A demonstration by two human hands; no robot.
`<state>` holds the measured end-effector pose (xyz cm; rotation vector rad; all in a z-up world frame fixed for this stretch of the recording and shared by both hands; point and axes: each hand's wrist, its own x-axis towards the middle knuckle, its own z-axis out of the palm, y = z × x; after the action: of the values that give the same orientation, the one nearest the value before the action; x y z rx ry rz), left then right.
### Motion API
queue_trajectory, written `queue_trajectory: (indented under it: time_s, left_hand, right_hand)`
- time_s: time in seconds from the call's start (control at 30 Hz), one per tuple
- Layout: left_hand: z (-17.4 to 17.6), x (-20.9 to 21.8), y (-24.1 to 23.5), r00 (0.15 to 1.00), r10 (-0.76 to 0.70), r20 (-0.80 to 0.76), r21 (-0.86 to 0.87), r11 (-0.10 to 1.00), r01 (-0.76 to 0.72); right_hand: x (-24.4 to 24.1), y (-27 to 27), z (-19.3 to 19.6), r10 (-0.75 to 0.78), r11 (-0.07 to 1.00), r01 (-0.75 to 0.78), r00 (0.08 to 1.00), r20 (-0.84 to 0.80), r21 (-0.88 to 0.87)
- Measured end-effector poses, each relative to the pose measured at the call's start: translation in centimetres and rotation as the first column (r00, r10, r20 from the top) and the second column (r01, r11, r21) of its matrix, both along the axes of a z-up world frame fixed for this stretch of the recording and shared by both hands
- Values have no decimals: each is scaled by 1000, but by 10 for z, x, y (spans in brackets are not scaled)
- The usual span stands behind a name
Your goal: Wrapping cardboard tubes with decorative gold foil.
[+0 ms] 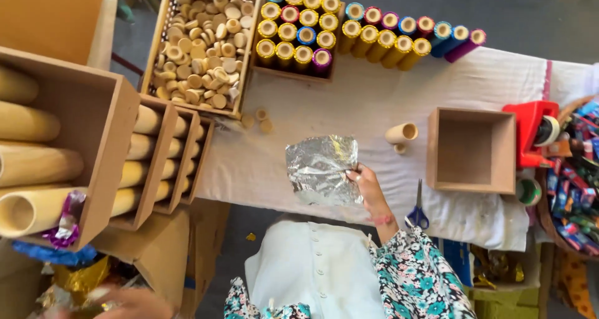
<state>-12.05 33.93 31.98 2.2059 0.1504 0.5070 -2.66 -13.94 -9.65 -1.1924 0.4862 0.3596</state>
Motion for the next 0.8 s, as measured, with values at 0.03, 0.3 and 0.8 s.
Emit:
queue_trajectory:
  time_s: [0.03,0.3,0.8]
  left_hand:
    - [-31,14,-28,998,-62,6,-7,998,62]
    - [-321,105,-208,880,-469,70,-34,881,472]
    - [-479,158,-255,802,-536,-263,386,703,597]
  right_hand:
    - [5,-3,-19,7,996,-7,1000,-4,-93]
    - [51,4,-79,-127,968,132,991,39,-212]
    - [13,7,-20,-236,473,452,892,385,-757]
